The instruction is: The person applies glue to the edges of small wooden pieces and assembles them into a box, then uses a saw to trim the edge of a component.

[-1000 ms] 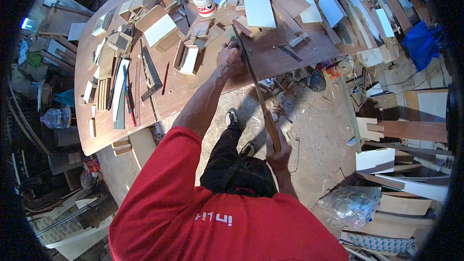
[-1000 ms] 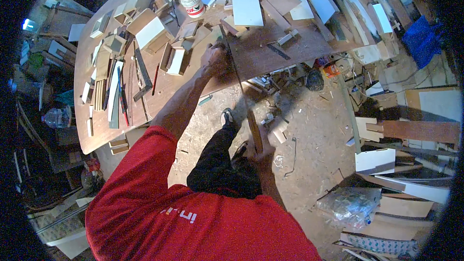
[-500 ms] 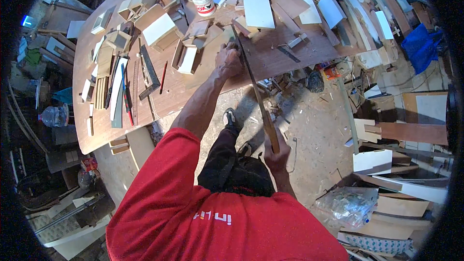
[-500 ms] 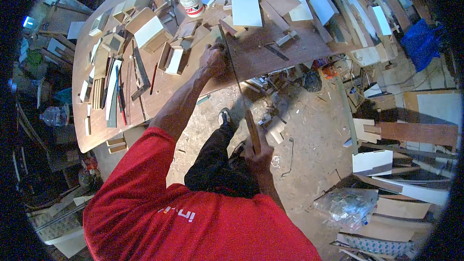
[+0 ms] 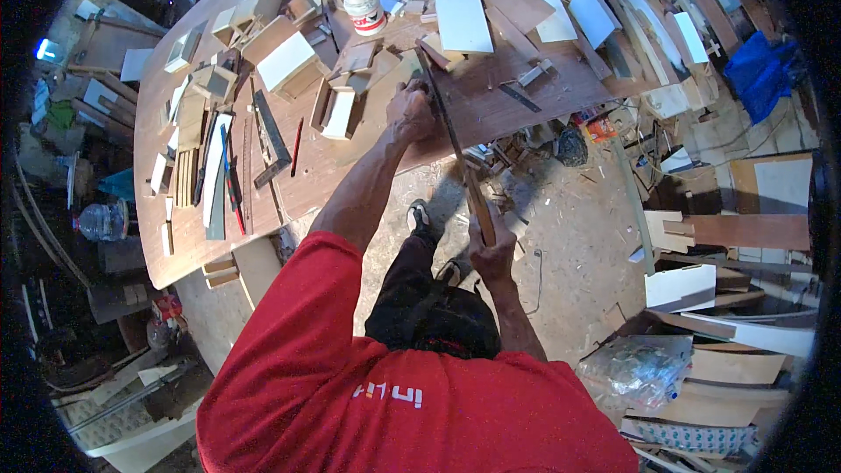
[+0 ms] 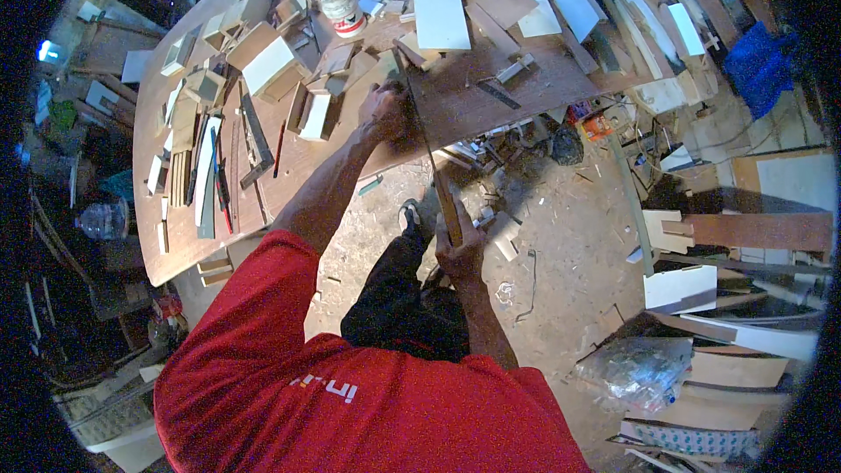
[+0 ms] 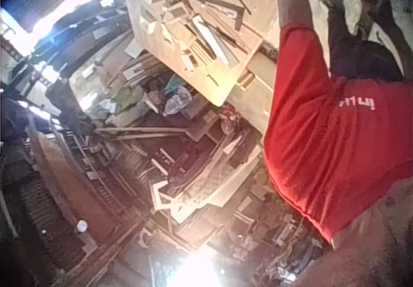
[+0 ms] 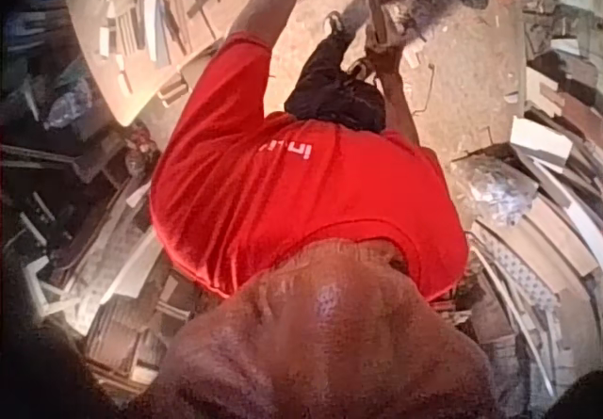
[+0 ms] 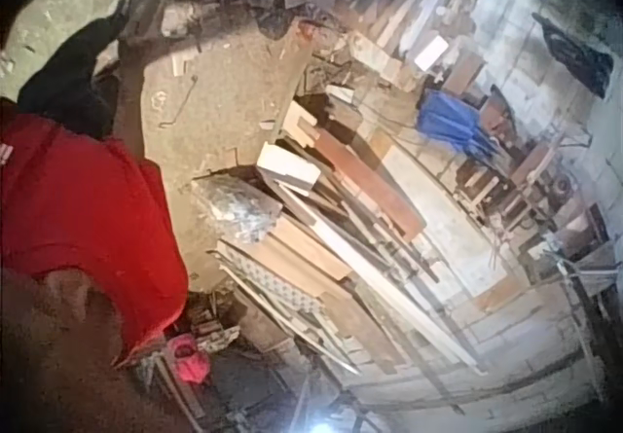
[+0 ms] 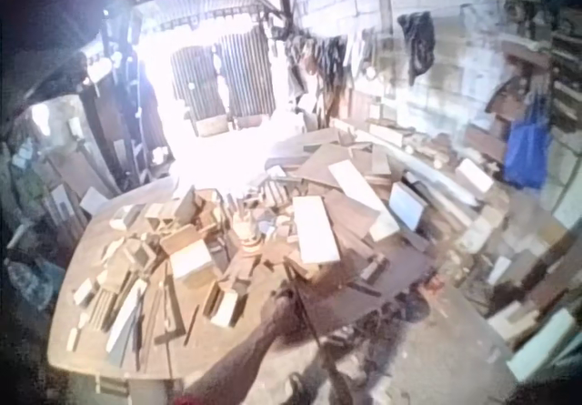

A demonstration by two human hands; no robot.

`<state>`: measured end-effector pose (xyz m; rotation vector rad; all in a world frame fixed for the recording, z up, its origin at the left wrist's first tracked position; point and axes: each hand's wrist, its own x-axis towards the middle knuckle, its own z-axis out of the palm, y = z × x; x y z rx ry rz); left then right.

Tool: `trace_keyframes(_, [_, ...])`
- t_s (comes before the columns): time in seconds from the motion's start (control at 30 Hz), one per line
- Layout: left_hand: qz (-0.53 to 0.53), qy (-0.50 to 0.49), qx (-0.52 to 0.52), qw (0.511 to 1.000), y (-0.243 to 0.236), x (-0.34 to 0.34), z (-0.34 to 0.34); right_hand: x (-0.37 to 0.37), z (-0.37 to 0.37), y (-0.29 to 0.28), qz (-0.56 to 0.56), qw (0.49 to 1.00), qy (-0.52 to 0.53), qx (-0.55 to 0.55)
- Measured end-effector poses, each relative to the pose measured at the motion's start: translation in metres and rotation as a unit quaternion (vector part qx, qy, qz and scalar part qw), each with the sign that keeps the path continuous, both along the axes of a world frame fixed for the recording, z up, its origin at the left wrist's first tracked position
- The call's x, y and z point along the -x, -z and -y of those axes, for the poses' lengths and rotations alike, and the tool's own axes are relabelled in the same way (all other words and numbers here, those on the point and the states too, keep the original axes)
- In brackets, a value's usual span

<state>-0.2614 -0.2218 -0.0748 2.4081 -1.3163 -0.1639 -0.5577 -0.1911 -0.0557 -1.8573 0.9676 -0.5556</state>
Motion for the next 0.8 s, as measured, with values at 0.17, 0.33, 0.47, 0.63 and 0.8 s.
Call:
trace_keyframes(0.17, [0.042, -0.013, 0.030, 0.999, 0.012, -0.012, -0.009, 0.057, -0.041, -0.018, 0.036, 0.999, 0.017, 0.001])
trace_keyframes(0.33, [0.014, 0.020, -0.040, 0.999, -0.001, -0.005, 0.001, 0.017, -0.005, -0.021, 0.003, 1.000, 0.004, 0.000])
trace_keyframes(0.47, [0.015, 0.031, -0.032, 0.999, 0.026, -0.025, -0.001, 0.048, -0.033, -0.021, 0.037, 0.999, -0.005, 0.031])
trace_keyframes(0.63, [0.015, 0.018, -0.026, 0.999, 0.007, -0.014, -0.004, 0.022, -0.015, -0.034, 0.034, 0.999, 0.001, 0.025])
trace_keyframes(0.8, [-0.043, -0.018, -0.021, 0.999, 0.006, -0.011, -0.004, 0.039, -0.025, -0.033, 0.021, 1.000, 0.003, 0.014])
